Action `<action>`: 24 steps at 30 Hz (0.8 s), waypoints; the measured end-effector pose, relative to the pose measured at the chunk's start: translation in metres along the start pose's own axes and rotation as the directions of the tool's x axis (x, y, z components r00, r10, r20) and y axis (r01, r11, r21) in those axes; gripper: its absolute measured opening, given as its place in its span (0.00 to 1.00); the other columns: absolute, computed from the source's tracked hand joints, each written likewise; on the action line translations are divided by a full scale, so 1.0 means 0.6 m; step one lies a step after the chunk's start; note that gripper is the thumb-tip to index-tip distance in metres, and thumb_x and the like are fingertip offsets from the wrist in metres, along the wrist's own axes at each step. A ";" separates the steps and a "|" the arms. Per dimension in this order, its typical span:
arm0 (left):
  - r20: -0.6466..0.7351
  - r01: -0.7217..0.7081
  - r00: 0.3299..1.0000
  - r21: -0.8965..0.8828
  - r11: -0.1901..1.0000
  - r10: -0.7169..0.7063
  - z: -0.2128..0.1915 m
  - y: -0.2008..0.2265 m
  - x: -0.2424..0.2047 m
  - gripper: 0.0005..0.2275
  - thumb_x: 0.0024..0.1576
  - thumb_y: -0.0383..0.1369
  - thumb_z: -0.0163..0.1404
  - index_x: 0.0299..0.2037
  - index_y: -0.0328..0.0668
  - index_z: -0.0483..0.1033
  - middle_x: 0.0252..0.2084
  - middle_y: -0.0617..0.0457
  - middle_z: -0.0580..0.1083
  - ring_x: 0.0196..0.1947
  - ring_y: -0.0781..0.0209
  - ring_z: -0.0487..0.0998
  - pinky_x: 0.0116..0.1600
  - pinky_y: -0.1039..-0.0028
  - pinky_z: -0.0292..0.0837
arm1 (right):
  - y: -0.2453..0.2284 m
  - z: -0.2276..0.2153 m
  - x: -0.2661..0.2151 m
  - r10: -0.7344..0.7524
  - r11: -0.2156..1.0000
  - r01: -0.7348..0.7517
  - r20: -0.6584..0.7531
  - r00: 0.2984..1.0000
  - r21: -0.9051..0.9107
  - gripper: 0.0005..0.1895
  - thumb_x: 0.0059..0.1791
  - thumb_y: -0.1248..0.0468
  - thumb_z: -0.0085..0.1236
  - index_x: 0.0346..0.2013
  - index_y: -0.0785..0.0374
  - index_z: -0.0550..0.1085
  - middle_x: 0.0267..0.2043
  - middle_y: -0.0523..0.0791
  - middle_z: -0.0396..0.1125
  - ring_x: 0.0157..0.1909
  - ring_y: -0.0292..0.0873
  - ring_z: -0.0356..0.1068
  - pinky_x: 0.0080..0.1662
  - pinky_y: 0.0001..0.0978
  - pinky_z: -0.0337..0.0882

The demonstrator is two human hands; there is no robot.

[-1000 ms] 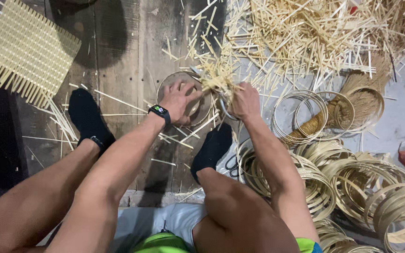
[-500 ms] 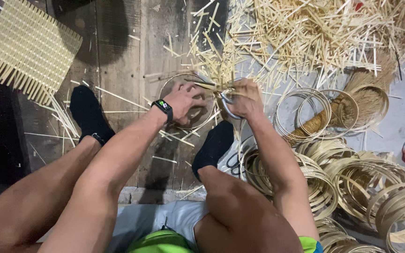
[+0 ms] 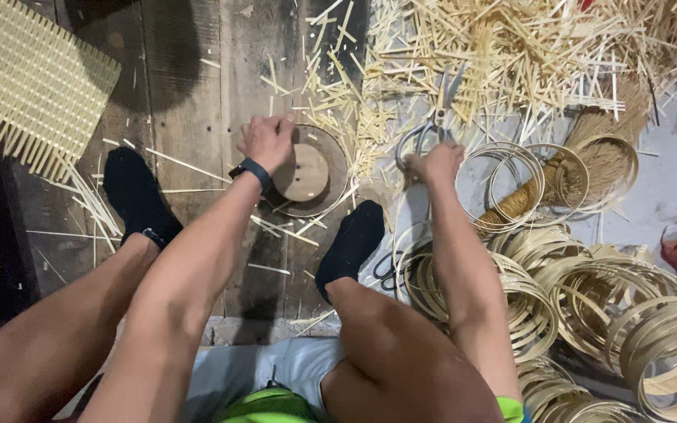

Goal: The person weaves thin bamboo strips into a flat square panel and then uses a wooden circular mold and scissors to shape and assemble smaller circular bamboo components.

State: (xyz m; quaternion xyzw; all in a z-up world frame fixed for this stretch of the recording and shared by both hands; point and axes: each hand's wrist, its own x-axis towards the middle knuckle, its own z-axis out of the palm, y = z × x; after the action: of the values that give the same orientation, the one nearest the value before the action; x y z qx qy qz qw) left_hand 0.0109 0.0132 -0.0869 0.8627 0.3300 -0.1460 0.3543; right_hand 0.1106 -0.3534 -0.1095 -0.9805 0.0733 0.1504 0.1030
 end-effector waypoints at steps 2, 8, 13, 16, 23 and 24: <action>0.044 0.035 0.998 -0.008 0.999 -0.035 -0.011 0.015 0.008 0.16 0.58 0.52 0.53 0.46 0.57 0.85 0.58 0.42 0.70 0.60 0.35 0.63 0.63 0.43 0.56 | -0.042 -0.009 -0.051 -0.254 0.967 0.252 -0.122 0.960 -0.030 0.33 0.41 0.55 0.75 0.51 0.73 0.73 0.52 0.60 0.67 0.56 0.59 0.67 0.58 0.50 0.69; 0.105 -0.051 0.993 -0.093 0.994 0.061 0.027 0.041 0.017 0.14 0.51 0.54 0.59 0.37 0.61 0.87 0.46 0.50 0.81 0.53 0.47 0.77 0.69 0.49 0.61 | -0.149 0.037 -0.119 -0.366 0.726 0.003 0.383 0.848 0.687 0.14 0.46 0.61 0.68 0.41 0.66 0.79 0.31 0.44 0.75 0.32 0.34 0.71 0.36 0.27 0.72; 0.025 -0.059 0.998 -0.114 0.992 0.062 0.029 0.049 0.010 0.14 0.46 0.52 0.63 0.36 0.58 0.88 0.45 0.46 0.77 0.53 0.41 0.72 0.59 0.42 0.62 | -0.138 0.064 -0.108 -0.305 0.694 -0.080 0.393 0.868 0.715 0.11 0.44 0.62 0.72 0.30 0.69 0.80 0.23 0.42 0.71 0.24 0.33 0.68 0.29 0.28 0.70; 0.001 -0.061 0.998 -0.057 0.997 0.062 0.026 0.054 0.006 0.13 0.46 0.51 0.65 0.33 0.56 0.88 0.49 0.46 0.75 0.56 0.37 0.68 0.55 0.37 0.57 | -0.144 0.055 -0.112 -0.252 0.598 -0.250 0.475 0.843 0.761 0.10 0.43 0.64 0.70 0.28 0.69 0.79 0.22 0.42 0.71 0.22 0.34 0.68 0.26 0.30 0.71; -0.441 -0.237 0.892 -0.269 0.933 0.100 0.003 -0.052 -0.037 0.14 0.63 0.42 0.54 0.46 0.38 0.83 0.45 0.45 0.78 0.50 0.45 0.75 0.57 0.58 0.70 | -0.137 0.017 -0.167 -0.207 0.738 -0.122 0.396 0.895 0.663 0.13 0.45 0.66 0.71 0.35 0.72 0.76 0.25 0.47 0.73 0.25 0.37 0.72 0.28 0.29 0.73; -0.233 -0.044 0.972 -0.213 0.976 -0.007 -0.004 -0.079 -0.047 0.14 0.62 0.41 0.57 0.45 0.36 0.84 0.42 0.43 0.79 0.45 0.46 0.79 0.54 0.60 0.72 | -0.132 0.023 -0.170 -0.176 0.642 -0.362 0.589 0.788 0.676 0.12 0.46 0.68 0.68 0.39 0.71 0.74 0.26 0.47 0.72 0.24 0.38 0.72 0.26 0.30 0.75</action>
State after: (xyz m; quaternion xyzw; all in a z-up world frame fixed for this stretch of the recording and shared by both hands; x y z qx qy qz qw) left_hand -0.0418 0.0270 -0.0962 0.8330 0.3752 -0.0040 0.4065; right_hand 0.0240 -0.2619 -0.0766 -0.7356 0.1459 0.4167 0.5137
